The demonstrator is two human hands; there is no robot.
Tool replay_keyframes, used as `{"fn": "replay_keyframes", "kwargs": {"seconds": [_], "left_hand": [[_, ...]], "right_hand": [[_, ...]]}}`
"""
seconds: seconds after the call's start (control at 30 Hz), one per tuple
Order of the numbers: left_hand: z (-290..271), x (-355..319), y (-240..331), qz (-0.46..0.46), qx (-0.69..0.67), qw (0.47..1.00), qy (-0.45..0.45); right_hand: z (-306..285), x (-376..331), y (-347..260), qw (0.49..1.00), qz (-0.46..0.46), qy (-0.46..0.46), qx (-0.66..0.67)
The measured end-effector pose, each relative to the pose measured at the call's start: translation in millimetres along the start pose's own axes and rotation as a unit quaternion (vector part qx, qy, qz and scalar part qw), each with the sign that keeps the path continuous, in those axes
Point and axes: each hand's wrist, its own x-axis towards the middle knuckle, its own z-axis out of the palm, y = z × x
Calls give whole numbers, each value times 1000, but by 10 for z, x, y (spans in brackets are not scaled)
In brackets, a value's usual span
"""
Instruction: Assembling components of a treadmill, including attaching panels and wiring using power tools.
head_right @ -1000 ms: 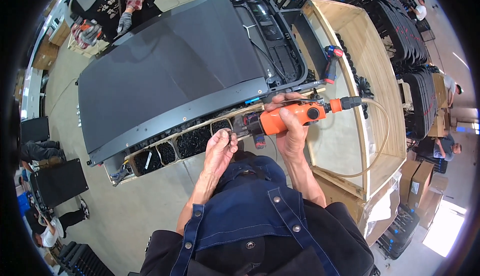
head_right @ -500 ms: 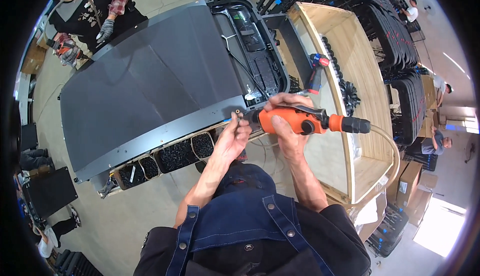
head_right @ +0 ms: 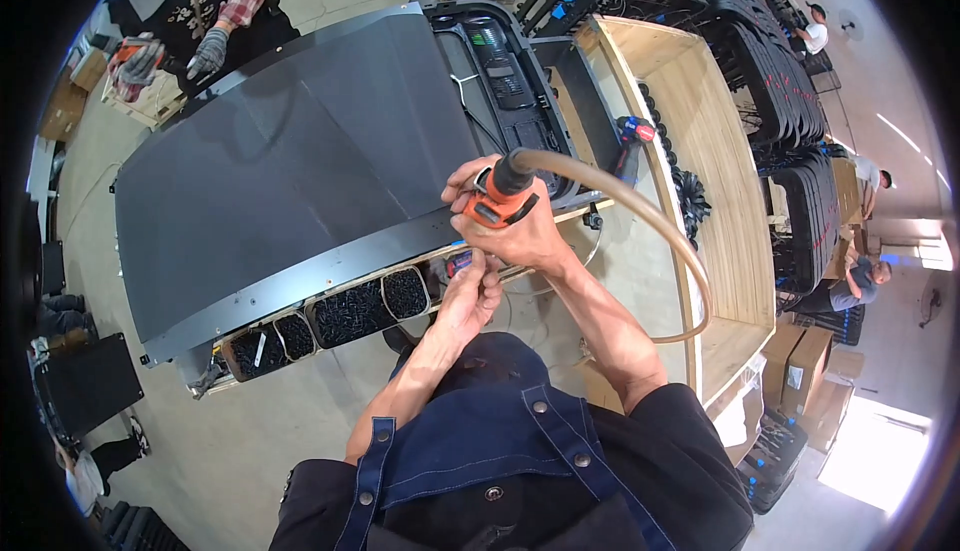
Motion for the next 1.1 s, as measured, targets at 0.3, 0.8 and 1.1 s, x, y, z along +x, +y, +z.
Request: {"fn": "replay_keyframes", "kwargs": {"seconds": [0.3, 0.8, 1.1], "left_hand": [[-146, -486, 93, 37, 70, 996, -34], [-94, -560, 227, 70, 44, 995, -59], [-271, -744, 355, 128, -15, 989, -67]], "right_hand": [[-18, 29, -34, 1000, -1, -4, 16], [-119, -119, 159, 999, -28, 37, -20], [11, -333, -310, 963, -18, 100, 250]]}}
